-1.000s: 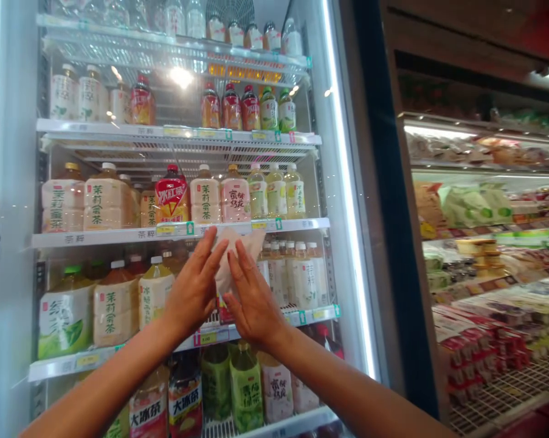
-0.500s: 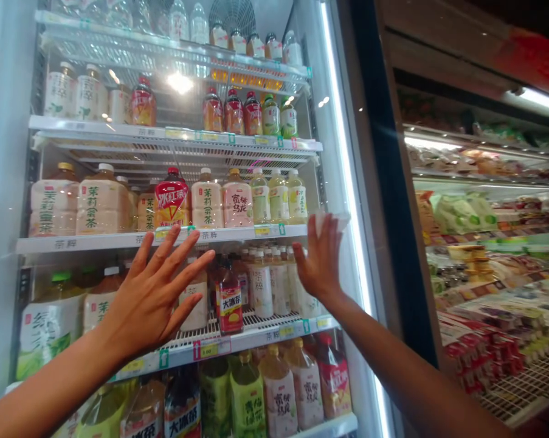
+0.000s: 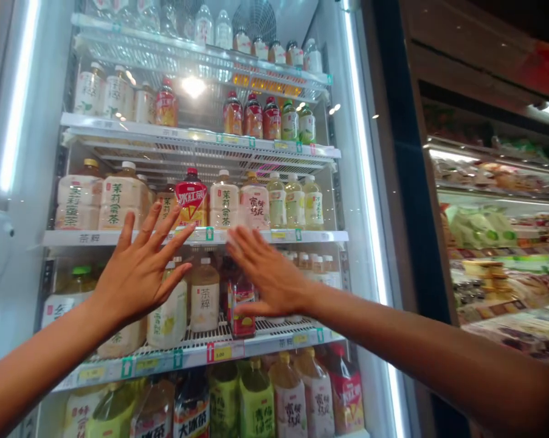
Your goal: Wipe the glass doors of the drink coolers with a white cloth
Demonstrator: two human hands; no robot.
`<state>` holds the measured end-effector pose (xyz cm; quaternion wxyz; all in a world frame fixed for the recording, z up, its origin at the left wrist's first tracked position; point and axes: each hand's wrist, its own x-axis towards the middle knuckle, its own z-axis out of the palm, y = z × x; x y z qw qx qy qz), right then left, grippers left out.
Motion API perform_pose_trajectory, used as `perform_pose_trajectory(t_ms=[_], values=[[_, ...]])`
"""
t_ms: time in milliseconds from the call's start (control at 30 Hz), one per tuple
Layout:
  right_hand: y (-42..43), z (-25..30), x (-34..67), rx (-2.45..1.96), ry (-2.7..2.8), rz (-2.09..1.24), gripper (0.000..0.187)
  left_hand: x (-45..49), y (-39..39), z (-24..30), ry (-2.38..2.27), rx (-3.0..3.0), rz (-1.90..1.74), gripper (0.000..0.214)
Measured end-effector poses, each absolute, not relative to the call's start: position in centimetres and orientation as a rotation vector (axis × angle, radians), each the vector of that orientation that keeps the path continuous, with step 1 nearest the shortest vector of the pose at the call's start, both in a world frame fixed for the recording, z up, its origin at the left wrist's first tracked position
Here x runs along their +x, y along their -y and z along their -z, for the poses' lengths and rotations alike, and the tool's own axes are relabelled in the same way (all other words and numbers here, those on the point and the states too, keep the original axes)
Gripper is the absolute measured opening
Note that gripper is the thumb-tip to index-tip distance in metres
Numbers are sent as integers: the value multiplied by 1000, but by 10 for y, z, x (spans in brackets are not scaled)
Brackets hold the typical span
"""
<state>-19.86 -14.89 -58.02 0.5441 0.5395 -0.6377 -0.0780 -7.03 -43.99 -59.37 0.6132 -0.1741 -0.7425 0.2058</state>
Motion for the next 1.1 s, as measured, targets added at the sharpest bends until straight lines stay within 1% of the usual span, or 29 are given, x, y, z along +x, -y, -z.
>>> perform_pose_trajectory(t_ms=[67,100,200,233,267,367,400,433,500,533,600,667,733,767,800,867,933,967,1033,1100], values=[[175,567,-188,1437,1452,343,118,-66,450,593,1710,-393,-478,73],[185,554,-184,1399,1455,328,113,-63,455,593,1699,-388,-483,73],[212,514,-178,1051,1519,42,100,-54,471,597,1690,-323,-496,69],[221,507,-175,995,1515,-7,100,-52,476,598,1685,-303,-495,70],[232,504,-170,1017,1490,15,102,-49,482,599,1678,-291,-493,70],[264,510,-154,1342,1337,374,111,-46,500,604,1640,-278,-488,74],[273,510,-150,1415,1300,468,109,-45,505,605,1636,-267,-491,75],[280,506,-146,1430,1296,493,105,-44,510,607,1641,-250,-496,76],[291,494,-142,1308,1369,348,99,-41,518,610,1653,-223,-502,77],[295,489,-141,1224,1407,247,99,-39,521,612,1661,-213,-503,77],[302,491,-138,1177,1417,184,103,-35,527,614,1671,-193,-494,77],[307,503,-135,1332,1334,342,107,-29,530,615,1660,-185,-470,78],[311,511,-133,1496,1237,531,104,-22,532,615,1637,-197,-445,79],[313,509,-132,1519,1225,561,102,-19,532,615,1630,-206,-437,79],[315,502,-132,1495,1250,535,99,-16,531,615,1627,-214,-431,79],[321,484,-129,1328,1365,351,95,-11,528,615,1628,-222,-429,79],[328,477,-125,1184,1430,220,96,-7,524,615,1625,-228,-432,79],[330,482,-122,1187,1415,247,99,-6,521,615,1617,-234,-436,79],[331,508,-120,1344,1292,470,104,-5,518,618,1603,-247,-445,80],[322,538,-123,1520,1153,656,103,-7,515,624,1600,-258,-451,80]])
